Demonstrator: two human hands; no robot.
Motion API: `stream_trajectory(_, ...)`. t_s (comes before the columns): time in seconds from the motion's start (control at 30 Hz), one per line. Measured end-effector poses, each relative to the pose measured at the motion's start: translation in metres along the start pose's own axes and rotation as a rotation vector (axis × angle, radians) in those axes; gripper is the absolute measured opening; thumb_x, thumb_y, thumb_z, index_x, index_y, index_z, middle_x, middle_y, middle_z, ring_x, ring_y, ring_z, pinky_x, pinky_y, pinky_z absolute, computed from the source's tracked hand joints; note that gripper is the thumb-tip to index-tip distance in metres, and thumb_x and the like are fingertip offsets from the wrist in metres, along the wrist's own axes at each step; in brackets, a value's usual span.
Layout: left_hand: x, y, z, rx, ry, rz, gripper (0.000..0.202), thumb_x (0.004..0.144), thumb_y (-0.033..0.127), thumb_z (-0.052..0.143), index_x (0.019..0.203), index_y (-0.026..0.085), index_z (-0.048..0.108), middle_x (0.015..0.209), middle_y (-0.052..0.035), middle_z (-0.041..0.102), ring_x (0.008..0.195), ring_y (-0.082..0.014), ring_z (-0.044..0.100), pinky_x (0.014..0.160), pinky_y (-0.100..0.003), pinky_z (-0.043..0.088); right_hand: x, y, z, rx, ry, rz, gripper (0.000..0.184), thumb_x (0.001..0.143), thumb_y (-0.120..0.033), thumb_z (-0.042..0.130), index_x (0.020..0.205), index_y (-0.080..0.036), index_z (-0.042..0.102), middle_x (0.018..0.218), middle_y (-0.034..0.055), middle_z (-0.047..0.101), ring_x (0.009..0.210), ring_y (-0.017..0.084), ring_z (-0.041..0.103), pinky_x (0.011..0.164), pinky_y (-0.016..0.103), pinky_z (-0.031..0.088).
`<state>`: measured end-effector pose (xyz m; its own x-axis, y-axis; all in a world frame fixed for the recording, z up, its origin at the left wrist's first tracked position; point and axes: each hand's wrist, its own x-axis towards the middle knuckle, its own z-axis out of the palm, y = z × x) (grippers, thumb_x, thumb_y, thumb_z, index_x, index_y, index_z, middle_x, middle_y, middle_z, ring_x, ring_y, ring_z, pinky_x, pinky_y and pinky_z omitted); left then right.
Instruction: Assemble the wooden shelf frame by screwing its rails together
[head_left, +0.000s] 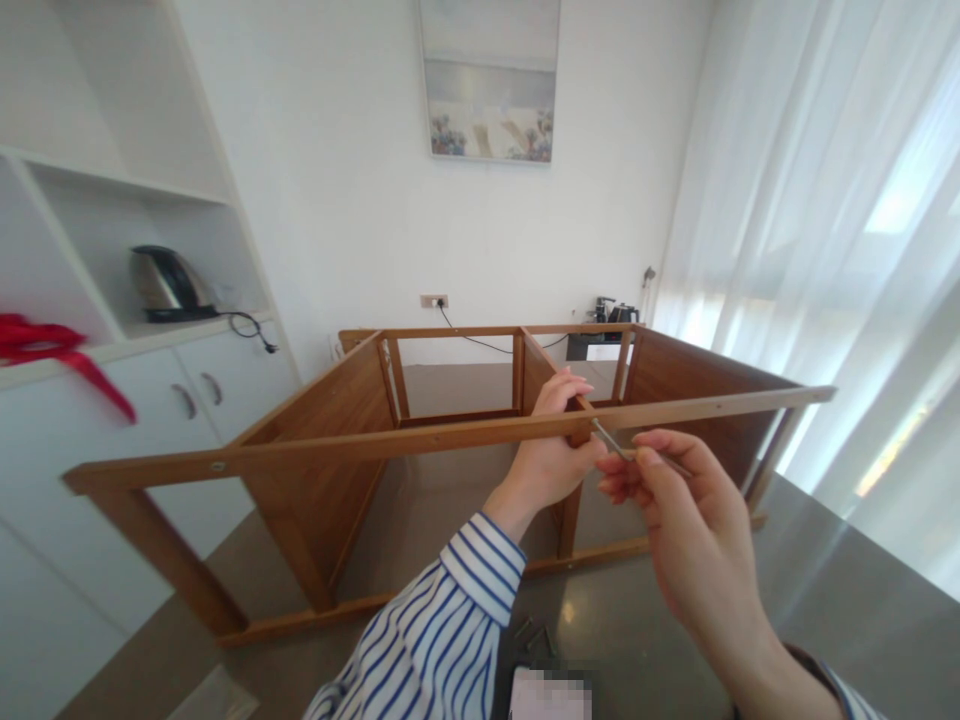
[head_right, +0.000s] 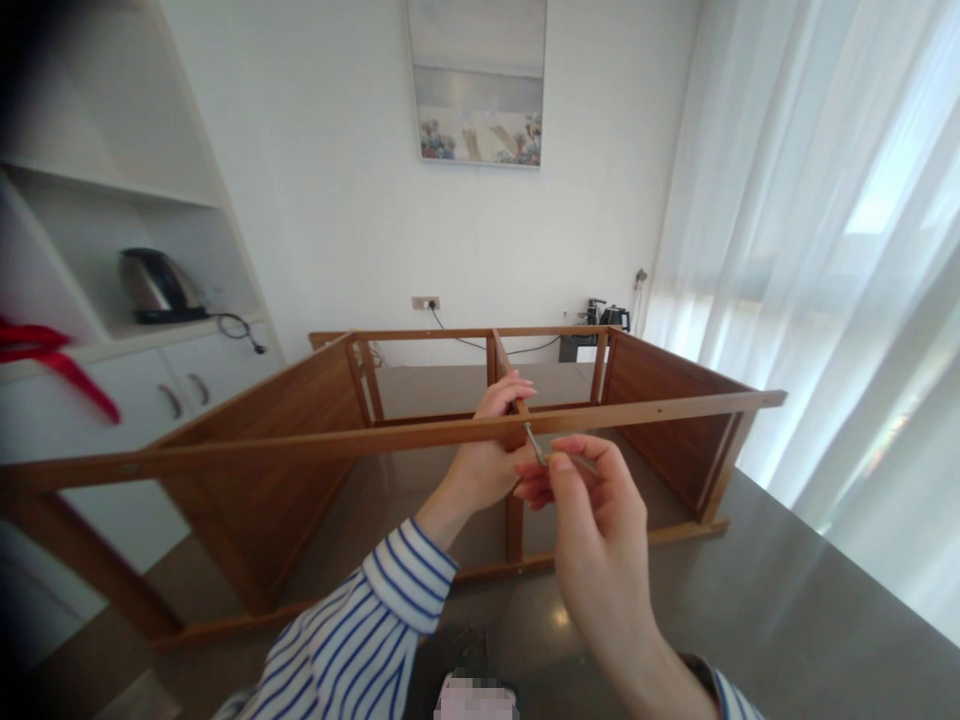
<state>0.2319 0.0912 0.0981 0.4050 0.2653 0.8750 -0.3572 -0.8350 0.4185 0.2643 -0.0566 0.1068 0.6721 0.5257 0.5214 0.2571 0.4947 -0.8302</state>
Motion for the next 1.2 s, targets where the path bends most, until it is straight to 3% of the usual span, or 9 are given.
stream_trajectory(0.13, 0.0, 0.0, 0.0, 0.014, -0.011, -0.003, 0.048, 0.066, 0.01, 0.064, 0.109, 0.022, 0.047, 0.125, -0.01, 0.049, 0.131, -0.0266, 0.036, 0.108, -0.05, 0.03, 0.005, -0.008, -0.012, -0.276, -0.119, -0.126, 0.013, 0.091, -0.031, 0.049, 0.099, -0.021, 0.053, 0.081, 0.0044, 0.068, 0.074, 0.017, 0.066, 0.065, 0.03, 0.055)
stream_trajectory(0.23, 0.001, 0.001, -0.001, 0.035, -0.028, -0.004, 0.048, 0.066, 0.009, 0.062, 0.11, 0.022, 0.047, 0.124, -0.0102, 0.05, 0.132, -0.0264, 0.036, 0.109, -0.05, 0.029, 0.013, -0.02, -0.028, -0.699, -0.268, -0.419, 0.013, 0.091, -0.024, 0.05, 0.103, -0.021, 0.055, 0.091, 0.0056, 0.068, 0.08, 0.016, 0.064, 0.068, 0.029, 0.053)
stream_trajectory(0.37, 0.001, 0.003, -0.002, 0.041, -0.039, -0.01, 0.048, 0.066, 0.007, 0.059, 0.11, 0.021, 0.047, 0.125, -0.01, 0.05, 0.132, -0.025, 0.035, 0.11, -0.048, 0.028, 0.023, -0.038, -0.041, -1.142, -0.426, -0.922, 0.018, 0.089, -0.016, 0.052, 0.106, -0.016, 0.058, 0.106, 0.0114, 0.065, 0.095, 0.023, 0.059, 0.08, 0.037, 0.049)
stream_trajectory(0.43, 0.001, 0.003, -0.002, 0.045, -0.04, -0.019, 0.047, 0.065, 0.006, 0.057, 0.109, 0.02, 0.048, 0.124, -0.01, 0.05, 0.132, -0.0242, 0.035, 0.111, -0.048, 0.028, 0.024, -0.047, -0.042, -1.29, -0.481, -1.066, 0.017, 0.089, -0.016, 0.051, 0.104, -0.014, 0.06, 0.104, 0.0125, 0.066, 0.094, 0.026, 0.059, 0.078, 0.04, 0.048)
stream_trajectory(0.53, 0.001, 0.004, -0.002, 0.053, -0.036, -0.038, 0.045, 0.064, 0.005, 0.056, 0.107, 0.02, 0.048, 0.123, -0.0095, 0.051, 0.131, -0.0243, 0.036, 0.112, -0.049, 0.027, 0.023, -0.055, -0.038, -1.443, -0.532, -1.165, 0.016, 0.09, -0.014, 0.049, 0.096, -0.013, 0.064, 0.091, 0.0111, 0.068, 0.083, 0.025, 0.06, 0.071, 0.04, 0.046)
stream_trajectory(0.8, 0.002, 0.005, -0.001, 0.028, -0.017, -0.044, 0.043, 0.064, 0.007, 0.056, 0.103, 0.021, 0.049, 0.12, -0.0084, 0.053, 0.13, -0.0244, 0.038, 0.11, -0.048, 0.029, 0.023, -0.059, -0.031, -1.569, -0.552, -1.221, 0.024, 0.089, -0.009, 0.042, 0.101, -0.009, 0.063, 0.084, 0.0118, 0.068, 0.075, 0.025, 0.06, 0.063, 0.04, 0.042)
stream_trajectory(1.0, 0.002, 0.004, -0.001, 0.013, -0.001, -0.03, 0.043, 0.064, 0.007, 0.056, 0.103, 0.021, 0.049, 0.118, -0.0079, 0.053, 0.128, -0.0253, 0.04, 0.109, -0.049, 0.03, 0.027, -0.053, -0.03, -1.431, -0.571, -1.128, 0.024, 0.091, -0.01, 0.039, 0.097, -0.013, 0.062, 0.068, 0.0074, 0.063, 0.063, 0.019, 0.057, 0.059, 0.034, 0.041)
stream_trajectory(1.1, 0.002, 0.003, 0.0, 0.012, -0.006, -0.029, 0.044, 0.063, 0.006, 0.057, 0.103, 0.021, 0.049, 0.117, -0.0082, 0.053, 0.128, -0.025, 0.039, 0.109, -0.048, 0.03, 0.025, -0.041, -0.029, -1.237, -0.533, -0.947, 0.024, 0.092, -0.013, 0.038, 0.107, -0.012, 0.057, 0.069, 0.0053, 0.063, 0.062, 0.018, 0.058, 0.057, 0.03, 0.044)
stream_trajectory(1.2, 0.002, 0.001, 0.001, 0.007, 0.01, -0.021, 0.044, 0.062, 0.006, 0.057, 0.102, 0.021, 0.049, 0.117, -0.008, 0.053, 0.128, -0.025, 0.04, 0.108, -0.048, 0.032, 0.018, -0.029, -0.022, -0.951, -0.414, -0.572, 0.023, 0.092, -0.018, 0.04, 0.11, -0.016, 0.054, 0.076, 0.004, 0.067, 0.064, 0.015, 0.063, 0.056, 0.026, 0.048)
